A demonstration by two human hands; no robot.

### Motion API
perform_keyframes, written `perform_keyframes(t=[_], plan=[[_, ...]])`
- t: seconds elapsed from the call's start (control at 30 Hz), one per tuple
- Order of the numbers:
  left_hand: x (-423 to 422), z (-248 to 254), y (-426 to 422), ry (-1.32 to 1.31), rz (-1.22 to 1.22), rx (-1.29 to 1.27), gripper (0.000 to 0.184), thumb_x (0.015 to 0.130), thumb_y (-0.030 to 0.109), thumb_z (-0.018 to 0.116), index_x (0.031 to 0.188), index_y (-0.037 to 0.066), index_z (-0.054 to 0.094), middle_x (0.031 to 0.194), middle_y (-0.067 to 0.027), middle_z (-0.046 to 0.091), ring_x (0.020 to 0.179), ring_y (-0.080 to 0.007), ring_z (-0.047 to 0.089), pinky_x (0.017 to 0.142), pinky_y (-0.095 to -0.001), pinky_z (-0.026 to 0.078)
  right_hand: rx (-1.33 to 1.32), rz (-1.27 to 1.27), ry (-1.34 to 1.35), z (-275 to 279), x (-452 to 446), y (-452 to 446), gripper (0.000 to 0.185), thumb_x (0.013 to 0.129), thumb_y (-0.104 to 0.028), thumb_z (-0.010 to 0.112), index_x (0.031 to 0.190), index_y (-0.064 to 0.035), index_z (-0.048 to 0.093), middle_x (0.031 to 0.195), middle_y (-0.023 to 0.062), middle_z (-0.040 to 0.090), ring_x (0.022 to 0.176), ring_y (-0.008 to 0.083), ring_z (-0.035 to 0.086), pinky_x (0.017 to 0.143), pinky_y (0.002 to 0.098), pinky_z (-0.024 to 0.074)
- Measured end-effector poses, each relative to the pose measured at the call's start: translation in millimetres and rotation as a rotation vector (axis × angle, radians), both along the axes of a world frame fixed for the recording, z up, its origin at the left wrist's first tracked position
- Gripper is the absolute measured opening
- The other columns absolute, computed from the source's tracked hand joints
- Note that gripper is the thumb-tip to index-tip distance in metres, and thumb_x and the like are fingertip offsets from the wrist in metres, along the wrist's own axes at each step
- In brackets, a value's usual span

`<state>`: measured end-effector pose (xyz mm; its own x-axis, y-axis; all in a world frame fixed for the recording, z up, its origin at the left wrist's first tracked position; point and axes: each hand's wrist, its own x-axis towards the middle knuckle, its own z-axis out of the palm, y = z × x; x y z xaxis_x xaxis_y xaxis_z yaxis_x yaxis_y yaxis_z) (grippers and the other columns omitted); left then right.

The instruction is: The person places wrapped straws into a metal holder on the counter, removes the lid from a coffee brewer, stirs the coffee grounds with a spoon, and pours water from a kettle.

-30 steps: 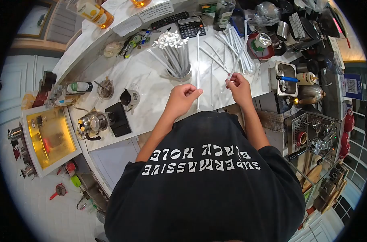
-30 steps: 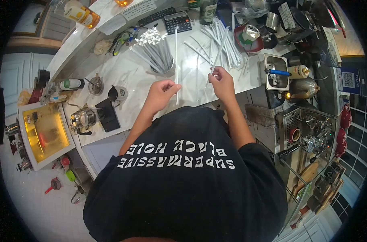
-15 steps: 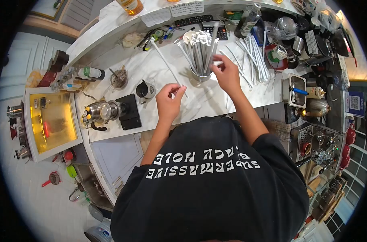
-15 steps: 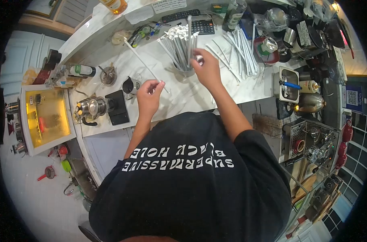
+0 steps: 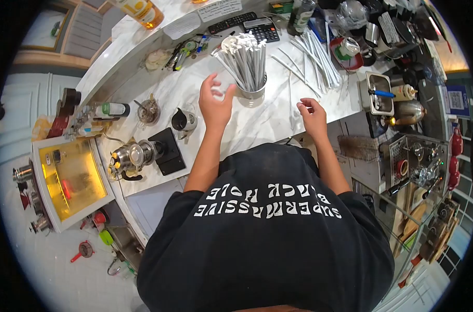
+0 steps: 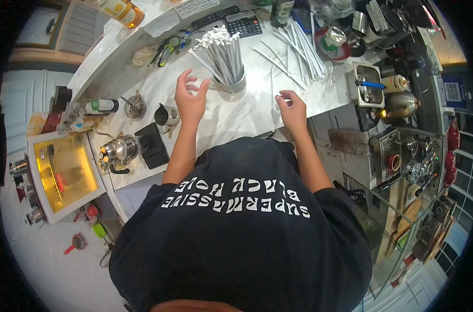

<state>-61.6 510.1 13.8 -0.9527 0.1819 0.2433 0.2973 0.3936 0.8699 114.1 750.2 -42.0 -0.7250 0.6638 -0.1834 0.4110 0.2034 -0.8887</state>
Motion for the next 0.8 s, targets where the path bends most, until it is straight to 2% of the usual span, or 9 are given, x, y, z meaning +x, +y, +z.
perform_keyframes(t=[0.07, 0.17, 0.23, 0.33, 0.47, 0.53, 0.63, 0.67, 0.8], plan=[[18, -22, -20, -0.152, 0.039, -0.022, 0.055, 0.086, 0.02, 0.084, 0.134, 0.004, 0.061, 0.103, -0.0083, 0.067, 0.079, -0.0167, 0.062, 0.072, -0.0324, 0.052, 0.027, -0.013, -0.038, -12, 1, -1, 0.032, 0.092, -0.022, 0.077, 0.116, -0.0022, 0.073, 0.101, 0.0128, 0.076, 0.081, 0.0203, 0.069, 0.074, 0.0342, 0.0542], [48, -54, -49, -0.342, 0.021, -0.012, 0.052, 0.088, 0.022, 0.082, 0.133, 0.004, 0.062, 0.106, -0.0093, 0.068, 0.079, -0.0167, 0.062, 0.073, -0.0326, 0.053, 0.129, 0.046, -0.103, -41, -11, -1, 0.032, 0.089, -0.021, 0.077, 0.114, -0.0022, 0.072, 0.1, 0.0165, 0.075, 0.082, 0.0307, 0.07, 0.077, 0.0391, 0.0554], [66, -60, -61, -0.361, 0.014, -0.058, 0.047, 0.091, 0.023, 0.079, 0.131, 0.003, 0.063, 0.107, -0.01, 0.069, 0.079, -0.0162, 0.062, 0.072, -0.0323, 0.052, 0.357, 0.138, -0.23, -48, -28, -8, 0.036, 0.087, -0.018, 0.076, 0.118, -0.0014, 0.069, 0.098, 0.0208, 0.074, 0.088, 0.0397, 0.071, 0.08, 0.0454, 0.056], [86, -62, -73, -0.393, -0.003, -0.085, 0.042, 0.092, 0.022, 0.078, 0.127, 0.003, 0.066, 0.104, -0.0088, 0.07, 0.08, -0.0157, 0.062, 0.072, -0.032, 0.052, 0.464, 0.152, -0.262, -64, -45, -15, 0.043, 0.085, -0.013, 0.074, 0.125, 0.0, 0.064, 0.097, 0.0226, 0.072, 0.091, 0.041, 0.071, 0.082, 0.0489, 0.0558], [93, -65, -79, -0.468, -0.041, -0.113, 0.035, 0.094, 0.02, 0.076, 0.124, 0.003, 0.067, 0.101, -0.0064, 0.071, 0.081, -0.0139, 0.062, 0.072, -0.0309, 0.051, 0.45, 0.183, -0.294, -63, -50, -18, 0.052, 0.081, -0.009, 0.073, 0.13, 0.0014, 0.06, 0.094, 0.0245, 0.072, 0.092, 0.0407, 0.072, 0.083, 0.0493, 0.0563], [94, -66, -73, -0.482, -0.048, -0.129, 0.033, 0.096, 0.019, 0.074, 0.124, 0.004, 0.067, 0.101, -0.0053, 0.071, 0.083, -0.0124, 0.062, 0.073, -0.0299, 0.051, 0.253, 0.166, -0.256, -49, -41, -17, 0.048, 0.08, -0.01, 0.072, 0.125, 0.0016, 0.065, 0.089, 0.0229, 0.073, 0.088, 0.0396, 0.072, 0.081, 0.0466, 0.057], [92, -67, -56, -0.496, -0.121, -0.083, 0.032, 0.095, 0.019, 0.075, 0.122, 0.004, 0.068, 0.097, -0.0056, 0.071, 0.082, -0.0128, 0.063, 0.073, -0.0302, 0.051, 0.166, 0.212, -0.186, -33, -16, 0, 0.041, 0.08, -0.012, 0.072, 0.118, 0.0018, 0.07, 0.086, 0.021, 0.073, 0.084, 0.0373, 0.073, 0.079, 0.0436, 0.0571], [91, -67, -45, -0.467, -0.166, -0.077, 0.031, 0.093, 0.019, 0.076, 0.119, 0.002, 0.069, 0.095, -0.0069, 0.072, 0.079, -0.0142, 0.064, 0.073, -0.0307, 0.052, 0.138, 0.183, -0.148, -29, -6, 7, 0.034, 0.081, -0.014, 0.072, 0.111, 0.0017, 0.074, 0.083, 0.0169, 0.072, 0.079, 0.0301, 0.071, 0.076, 0.0386, 0.056], [83, -79, 16, -0.408, -0.328, -0.092, 0.027, 0.092, 0.019, 0.077, 0.113, 0.003, 0.072, 0.093, -0.009, 0.074, 0.081, -0.0168, 0.067, 0.075, -0.0315, 0.054, 0.059, 0.111, -0.1, -17, 29, 41, 0.033, 0.083, -0.013, 0.072, 0.112, 0.0022, 0.072, 0.08, 0.0099, 0.069, 0.074, 0.0202, 0.066, 0.073, 0.0336, 0.0541]])
